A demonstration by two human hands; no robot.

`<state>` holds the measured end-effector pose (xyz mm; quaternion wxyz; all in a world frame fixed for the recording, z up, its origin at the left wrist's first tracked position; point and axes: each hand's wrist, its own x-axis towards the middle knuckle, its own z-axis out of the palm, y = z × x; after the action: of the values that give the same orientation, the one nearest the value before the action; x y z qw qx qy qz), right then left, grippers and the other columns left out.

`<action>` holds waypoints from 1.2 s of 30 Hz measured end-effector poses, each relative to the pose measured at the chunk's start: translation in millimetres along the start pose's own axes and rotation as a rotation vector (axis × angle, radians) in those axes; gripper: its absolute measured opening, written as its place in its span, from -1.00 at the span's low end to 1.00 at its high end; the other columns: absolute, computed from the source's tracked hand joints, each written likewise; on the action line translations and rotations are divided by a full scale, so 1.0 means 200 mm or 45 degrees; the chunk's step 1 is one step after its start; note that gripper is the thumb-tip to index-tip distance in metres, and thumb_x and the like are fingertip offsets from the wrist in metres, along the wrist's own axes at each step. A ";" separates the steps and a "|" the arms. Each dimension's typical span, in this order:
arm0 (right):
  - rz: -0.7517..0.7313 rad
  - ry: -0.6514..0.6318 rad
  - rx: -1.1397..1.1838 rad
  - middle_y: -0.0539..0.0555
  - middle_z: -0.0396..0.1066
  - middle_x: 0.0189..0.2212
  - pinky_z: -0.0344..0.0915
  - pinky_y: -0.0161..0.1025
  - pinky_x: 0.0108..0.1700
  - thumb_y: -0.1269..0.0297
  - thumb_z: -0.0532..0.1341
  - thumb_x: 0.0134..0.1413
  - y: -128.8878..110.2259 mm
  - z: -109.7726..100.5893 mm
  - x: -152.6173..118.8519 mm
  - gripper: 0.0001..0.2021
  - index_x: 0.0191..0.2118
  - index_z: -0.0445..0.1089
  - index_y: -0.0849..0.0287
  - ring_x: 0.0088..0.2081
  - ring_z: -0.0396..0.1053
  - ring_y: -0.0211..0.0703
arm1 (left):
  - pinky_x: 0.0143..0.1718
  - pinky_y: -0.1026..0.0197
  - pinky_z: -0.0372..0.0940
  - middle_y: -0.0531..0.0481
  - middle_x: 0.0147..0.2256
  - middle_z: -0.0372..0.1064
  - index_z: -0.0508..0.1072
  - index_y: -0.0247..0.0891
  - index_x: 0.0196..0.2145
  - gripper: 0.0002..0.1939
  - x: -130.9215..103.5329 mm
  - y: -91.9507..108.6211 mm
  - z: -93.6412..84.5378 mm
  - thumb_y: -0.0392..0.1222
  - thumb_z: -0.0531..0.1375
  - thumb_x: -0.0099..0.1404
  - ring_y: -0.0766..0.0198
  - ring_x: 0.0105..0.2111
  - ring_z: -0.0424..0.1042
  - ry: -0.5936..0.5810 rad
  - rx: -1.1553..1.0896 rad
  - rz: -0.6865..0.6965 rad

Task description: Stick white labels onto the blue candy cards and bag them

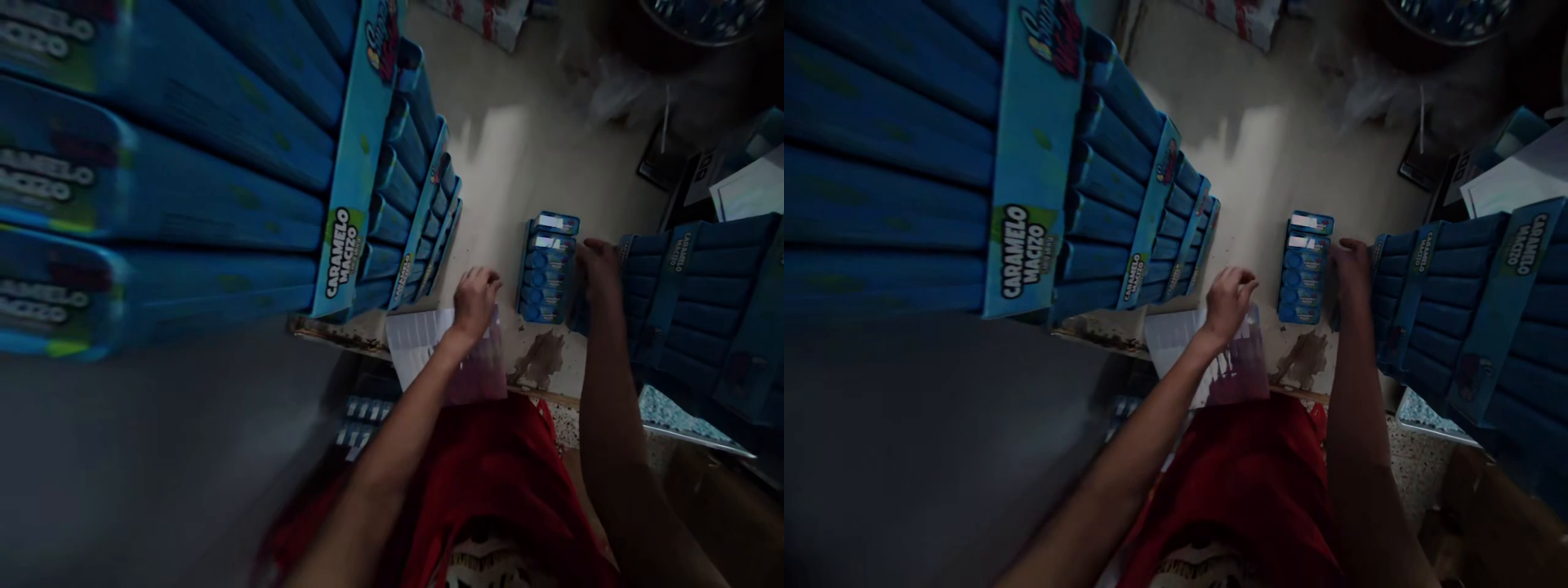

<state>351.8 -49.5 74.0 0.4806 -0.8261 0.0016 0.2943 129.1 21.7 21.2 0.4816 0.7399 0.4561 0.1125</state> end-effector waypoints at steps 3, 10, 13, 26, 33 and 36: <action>-0.374 0.184 -0.189 -0.06 0.39 -0.37 0.34 -0.23 -0.28 0.07 0.31 0.07 0.08 -0.06 -0.28 -0.68 -0.09 0.34 0.06 -0.33 0.40 -0.16 | 0.07 -0.03 0.31 -0.19 -0.11 0.52 0.47 -0.13 -0.19 -0.88 -0.22 -0.22 -0.18 -0.24 0.32 0.33 -0.10 -0.01 0.47 -0.116 0.220 0.063; -0.662 -0.369 -0.745 0.07 0.54 -0.23 0.42 -0.18 -0.12 0.24 0.16 0.36 0.53 0.03 -0.87 -0.83 -0.12 0.50 0.09 -0.21 0.49 -0.10 | 0.16 -0.04 0.25 -0.26 0.05 0.50 0.48 -0.22 0.06 -0.71 -0.34 -0.30 -0.18 -0.16 0.27 0.41 -0.10 0.10 0.41 -0.216 0.494 0.132; -0.735 -0.503 -0.997 0.17 0.54 -0.05 0.43 -0.07 0.06 0.39 0.11 0.36 0.64 0.13 -0.84 -0.69 0.11 0.48 0.10 0.00 0.48 0.02 | 0.14 -0.11 0.19 -0.25 -0.05 0.52 0.52 -0.22 -0.03 -0.77 -0.25 -0.26 -0.11 -0.13 0.29 0.40 -0.15 0.05 0.40 -0.337 0.640 0.139; -0.955 -0.600 -1.415 0.35 0.41 0.19 0.30 0.01 0.16 0.52 0.09 0.34 0.71 0.26 -0.70 -0.49 0.35 0.33 0.23 0.13 0.33 0.15 | -0.11 0.12 0.28 -0.17 -0.17 0.60 0.66 -0.21 -0.19 -0.74 -0.16 -0.34 -0.12 -0.10 0.18 0.45 0.07 -0.14 0.50 -0.444 0.364 0.050; -0.982 -0.466 -1.243 0.23 0.43 0.04 0.27 -0.02 0.10 0.32 0.18 0.34 0.63 0.11 -0.82 -0.82 -0.04 0.50 0.14 0.08 0.31 0.10 | -0.14 0.08 0.27 -0.17 -0.19 0.61 0.67 -0.18 -0.24 -0.78 -0.10 -0.32 -0.12 -0.12 0.21 0.41 0.03 -0.16 0.51 -0.382 0.360 0.005; -0.864 -0.410 -1.108 0.17 0.45 -0.14 0.28 -0.06 0.03 0.31 0.21 0.28 0.53 0.04 -0.87 -0.91 -0.22 0.47 0.13 -0.04 0.38 0.04 | 0.01 0.00 0.29 -0.23 -0.16 0.57 0.65 -0.21 -0.23 -0.78 -0.12 -0.28 -0.11 -0.14 0.20 0.43 -0.05 -0.07 0.49 -0.301 0.409 0.087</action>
<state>173.7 -147.9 71.7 0.1580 -0.8470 -0.4578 0.2192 70.8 23.3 -7.9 0.4034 0.8303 0.3831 -0.0334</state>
